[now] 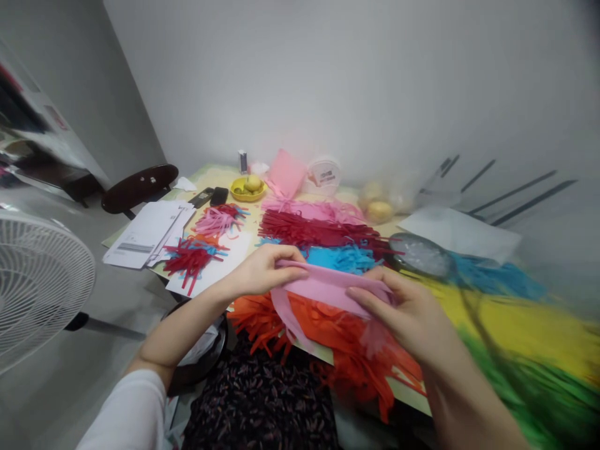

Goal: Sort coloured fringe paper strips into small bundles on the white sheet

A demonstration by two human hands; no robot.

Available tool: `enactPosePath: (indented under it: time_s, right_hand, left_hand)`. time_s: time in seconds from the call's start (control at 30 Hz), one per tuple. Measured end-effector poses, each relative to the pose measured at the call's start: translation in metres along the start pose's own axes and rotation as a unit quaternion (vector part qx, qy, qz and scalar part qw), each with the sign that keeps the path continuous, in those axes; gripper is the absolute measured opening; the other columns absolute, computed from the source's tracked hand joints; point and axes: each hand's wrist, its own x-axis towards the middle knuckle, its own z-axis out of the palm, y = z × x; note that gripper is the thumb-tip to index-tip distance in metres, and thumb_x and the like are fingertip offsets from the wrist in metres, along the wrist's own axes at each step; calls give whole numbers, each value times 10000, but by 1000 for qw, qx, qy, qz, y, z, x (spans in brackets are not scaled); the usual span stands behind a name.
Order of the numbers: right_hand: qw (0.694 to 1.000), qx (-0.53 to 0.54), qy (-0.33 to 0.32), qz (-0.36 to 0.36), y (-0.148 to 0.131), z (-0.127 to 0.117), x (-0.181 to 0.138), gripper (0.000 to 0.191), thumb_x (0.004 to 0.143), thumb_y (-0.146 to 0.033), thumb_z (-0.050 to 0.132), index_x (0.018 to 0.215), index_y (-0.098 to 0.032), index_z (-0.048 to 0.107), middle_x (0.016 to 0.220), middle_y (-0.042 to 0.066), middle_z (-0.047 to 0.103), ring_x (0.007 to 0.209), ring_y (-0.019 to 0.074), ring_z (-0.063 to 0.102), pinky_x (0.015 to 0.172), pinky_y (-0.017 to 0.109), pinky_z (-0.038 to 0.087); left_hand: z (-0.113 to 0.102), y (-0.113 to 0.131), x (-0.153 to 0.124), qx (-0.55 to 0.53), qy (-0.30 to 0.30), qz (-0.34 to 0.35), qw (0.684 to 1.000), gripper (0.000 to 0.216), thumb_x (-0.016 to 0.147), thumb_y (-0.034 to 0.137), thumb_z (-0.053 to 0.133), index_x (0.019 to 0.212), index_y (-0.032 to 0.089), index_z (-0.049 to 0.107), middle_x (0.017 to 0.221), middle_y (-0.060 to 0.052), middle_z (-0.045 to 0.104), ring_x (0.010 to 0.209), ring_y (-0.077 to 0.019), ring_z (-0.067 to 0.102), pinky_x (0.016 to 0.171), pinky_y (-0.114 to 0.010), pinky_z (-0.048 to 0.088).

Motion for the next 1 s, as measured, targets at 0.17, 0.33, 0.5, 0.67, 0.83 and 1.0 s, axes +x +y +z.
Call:
enactPosePath:
  time_s: [0.17,0.33,0.5,0.67,0.83,1.0]
  right_hand:
    - [999,23,40,4,-2,4,-5,201,814,-395,682,737,-210,701,628,-4,640,539,140,561,496,228,447]
    - [996,65,66,6,14,8,-13,131,813,-329,684,845,-241,776,809,34,749,703,193,671,608,262,522]
    - [979,193,60,33,29,15,-17,64,794,-296,720,771,-245,751,711,25,690,602,170,614,531,260,481]
    - [976,213,44,-26,24,16,-13,128,817,-297,716,702,-240,726,717,35,662,669,176,610,617,278,488]
    - [981,173,16,-86,20,12,-11,133,851,-236,661,748,-262,742,777,30,680,707,172,618,624,264,484]
    - [988,89,8,-129,16,8,-11,176,867,-205,619,792,-277,760,805,30,702,777,189,646,700,275,509]
  left_hand:
    - [1,-4,-4,-14,28,33,999,158,853,307,618,848,148,617,853,-18,637,775,-130,570,731,-232,444]
    - [3,-9,-7,-114,19,32,993,177,841,278,609,946,151,673,904,-56,680,775,-151,632,724,-255,490]
    - [5,-13,-7,-221,0,11,975,114,788,240,642,804,139,694,780,-41,683,642,-123,632,651,-241,499]
    - [5,-16,-6,-257,11,22,966,79,759,204,654,719,136,663,689,-25,663,639,-123,631,657,-238,496]
    - [7,-21,-7,-291,10,4,957,105,776,216,654,710,137,632,643,-7,618,627,-121,631,634,-226,475]
    - [8,-25,-6,-308,4,-3,951,147,781,262,668,716,146,606,637,0,596,597,-119,606,614,-230,453]
